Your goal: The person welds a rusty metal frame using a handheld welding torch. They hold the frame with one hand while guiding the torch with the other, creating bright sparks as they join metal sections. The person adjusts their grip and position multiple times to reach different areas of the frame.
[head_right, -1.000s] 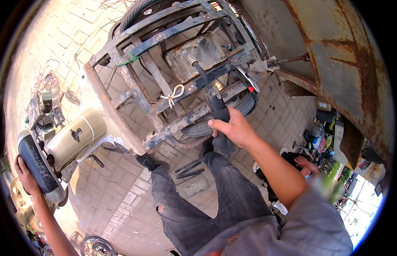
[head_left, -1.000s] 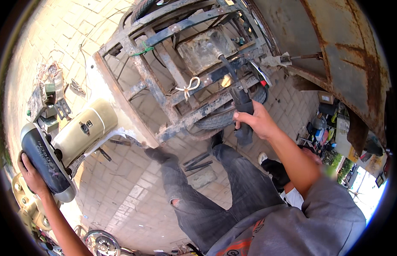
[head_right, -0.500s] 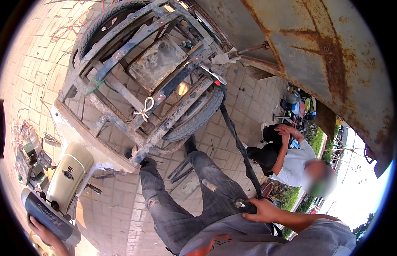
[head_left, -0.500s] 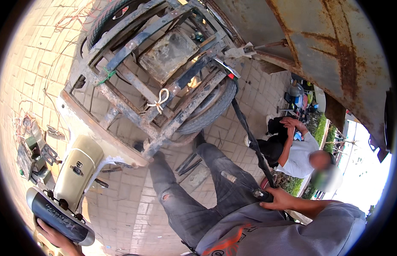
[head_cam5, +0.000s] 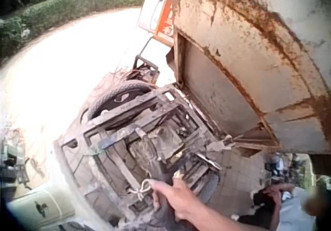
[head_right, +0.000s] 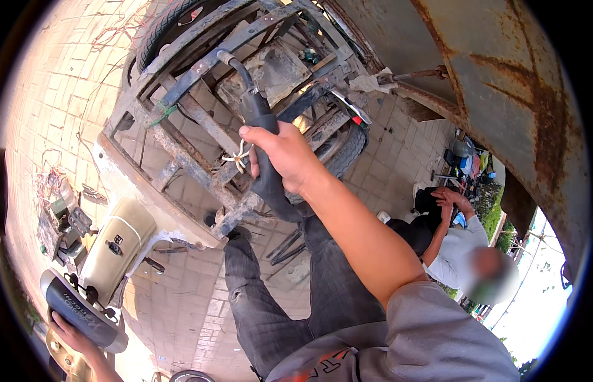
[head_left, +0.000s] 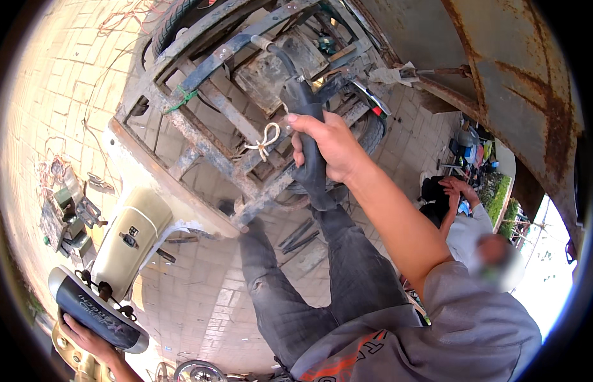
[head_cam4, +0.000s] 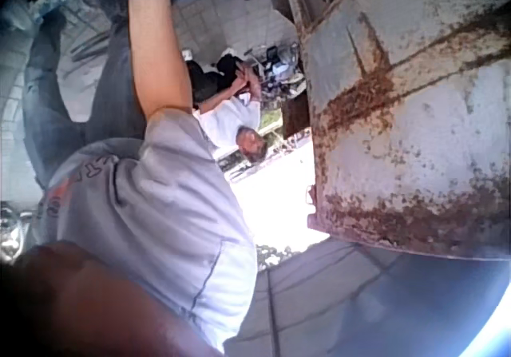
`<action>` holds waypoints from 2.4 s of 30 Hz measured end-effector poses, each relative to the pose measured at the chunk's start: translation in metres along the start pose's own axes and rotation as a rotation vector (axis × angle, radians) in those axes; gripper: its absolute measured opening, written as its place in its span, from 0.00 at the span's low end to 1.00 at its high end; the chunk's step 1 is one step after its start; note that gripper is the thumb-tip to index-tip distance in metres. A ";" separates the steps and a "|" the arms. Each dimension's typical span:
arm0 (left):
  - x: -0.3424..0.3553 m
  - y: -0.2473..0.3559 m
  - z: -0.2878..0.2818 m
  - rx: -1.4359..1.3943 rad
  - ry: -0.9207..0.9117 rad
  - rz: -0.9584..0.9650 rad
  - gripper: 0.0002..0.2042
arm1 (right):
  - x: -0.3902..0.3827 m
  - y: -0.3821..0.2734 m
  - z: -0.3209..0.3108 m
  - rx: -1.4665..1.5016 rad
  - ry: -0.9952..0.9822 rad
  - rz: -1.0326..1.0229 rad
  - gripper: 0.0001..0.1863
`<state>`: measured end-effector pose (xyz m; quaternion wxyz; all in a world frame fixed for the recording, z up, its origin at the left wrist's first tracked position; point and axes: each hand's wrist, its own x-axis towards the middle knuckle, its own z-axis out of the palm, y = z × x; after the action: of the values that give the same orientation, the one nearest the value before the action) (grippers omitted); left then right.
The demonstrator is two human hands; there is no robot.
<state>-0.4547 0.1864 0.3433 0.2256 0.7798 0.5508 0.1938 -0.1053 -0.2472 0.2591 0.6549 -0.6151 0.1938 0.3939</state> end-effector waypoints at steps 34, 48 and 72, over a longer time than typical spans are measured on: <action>-0.380 0.171 0.303 -0.454 -1.551 0.092 0.38 | -0.033 -0.033 -0.117 0.108 0.151 0.065 0.28; -0.469 0.269 0.270 -0.965 -1.484 0.473 0.19 | -0.031 -0.123 -0.105 0.158 -0.044 -0.039 0.36; -0.189 0.203 0.413 -0.524 -0.906 -0.247 0.21 | 0.241 0.096 -0.043 0.841 -0.190 0.292 0.20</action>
<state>-0.1307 -0.1084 0.1076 0.6488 0.6324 0.4190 -0.0589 -0.0198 -0.2280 0.0109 0.8003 -0.2231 0.3607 0.4238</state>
